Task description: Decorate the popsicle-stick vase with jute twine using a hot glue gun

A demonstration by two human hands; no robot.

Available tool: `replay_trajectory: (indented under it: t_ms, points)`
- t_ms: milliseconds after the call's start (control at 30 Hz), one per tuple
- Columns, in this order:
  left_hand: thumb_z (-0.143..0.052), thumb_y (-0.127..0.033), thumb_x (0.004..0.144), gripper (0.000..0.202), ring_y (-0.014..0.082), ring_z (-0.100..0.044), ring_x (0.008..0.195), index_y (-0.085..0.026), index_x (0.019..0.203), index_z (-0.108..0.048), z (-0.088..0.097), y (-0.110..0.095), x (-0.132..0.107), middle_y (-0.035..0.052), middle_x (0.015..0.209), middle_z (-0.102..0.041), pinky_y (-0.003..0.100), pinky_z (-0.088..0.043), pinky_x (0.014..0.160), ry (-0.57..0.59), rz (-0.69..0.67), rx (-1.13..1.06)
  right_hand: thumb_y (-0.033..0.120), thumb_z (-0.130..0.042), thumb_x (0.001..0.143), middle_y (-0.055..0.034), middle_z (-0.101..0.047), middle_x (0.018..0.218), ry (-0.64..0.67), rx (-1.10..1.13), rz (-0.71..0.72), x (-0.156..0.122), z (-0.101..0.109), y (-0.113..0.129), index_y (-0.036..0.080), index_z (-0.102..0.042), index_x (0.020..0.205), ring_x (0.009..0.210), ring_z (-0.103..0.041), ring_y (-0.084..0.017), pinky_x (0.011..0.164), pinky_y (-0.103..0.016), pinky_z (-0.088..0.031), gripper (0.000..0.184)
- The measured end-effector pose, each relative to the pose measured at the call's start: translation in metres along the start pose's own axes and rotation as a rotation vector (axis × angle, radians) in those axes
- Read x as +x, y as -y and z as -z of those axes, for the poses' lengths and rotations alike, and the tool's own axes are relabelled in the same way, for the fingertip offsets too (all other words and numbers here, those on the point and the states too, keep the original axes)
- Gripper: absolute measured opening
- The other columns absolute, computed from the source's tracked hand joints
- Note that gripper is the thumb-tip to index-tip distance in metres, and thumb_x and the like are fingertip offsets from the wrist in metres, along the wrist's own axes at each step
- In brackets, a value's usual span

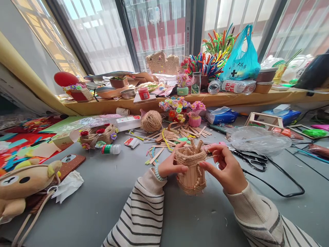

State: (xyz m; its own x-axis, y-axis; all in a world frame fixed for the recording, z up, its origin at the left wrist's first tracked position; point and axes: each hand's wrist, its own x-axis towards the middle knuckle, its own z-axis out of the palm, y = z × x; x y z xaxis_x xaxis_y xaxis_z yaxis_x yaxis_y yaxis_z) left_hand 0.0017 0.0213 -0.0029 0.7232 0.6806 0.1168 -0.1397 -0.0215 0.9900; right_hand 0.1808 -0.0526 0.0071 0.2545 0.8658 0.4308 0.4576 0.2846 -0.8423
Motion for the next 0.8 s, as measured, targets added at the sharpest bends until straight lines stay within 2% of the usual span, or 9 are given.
replay_trajectory:
  t_ms: [133, 600, 800]
  points:
    - [-0.074, -0.046, 0.050, 0.105, 0.0338, -0.034, 0.123, -0.024, 0.136, -0.019, -0.0015, -0.0016, 0.0005, 0.0126, 0.134, -0.039, 0.046, -0.021, 0.103, 0.016, -0.008, 0.002, 0.052, -0.067, 0.059, -0.0031, -0.053, 0.085, 0.016, -0.050, 0.011, -0.0002, 0.0017, -0.0005, 0.021, -0.048, 0.095, 0.061, -0.041, -0.010, 0.061, -0.028, -0.043, 0.051]
    - [-0.073, -0.048, 0.050, 0.105, 0.0344, -0.033, 0.123, -0.023, 0.137, -0.017, -0.0019, 0.0003, 0.0008, 0.0130, 0.135, -0.038, 0.046, -0.023, 0.102, 0.040, -0.027, 0.004, 0.052, -0.066, 0.060, -0.0048, -0.056, 0.090, -0.015, -0.114, 0.054, -0.0012, 0.0012, -0.0023, 0.021, -0.048, 0.097, 0.067, -0.049, -0.013, 0.065, -0.030, -0.045, 0.051]
    - [-0.071, -0.049, 0.053, 0.103, 0.0332, -0.034, 0.122, -0.021, 0.136, -0.017, -0.0017, 0.0002, 0.0002, 0.0133, 0.131, -0.041, 0.045, -0.022, 0.103, -0.006, -0.029, 0.028, 0.051, -0.065, 0.061, -0.0039, -0.055, 0.087, -0.015, -0.106, 0.084, -0.0027, 0.0010, 0.0007, 0.021, -0.048, 0.097, 0.062, -0.045, -0.011, 0.061, -0.028, -0.044, 0.049]
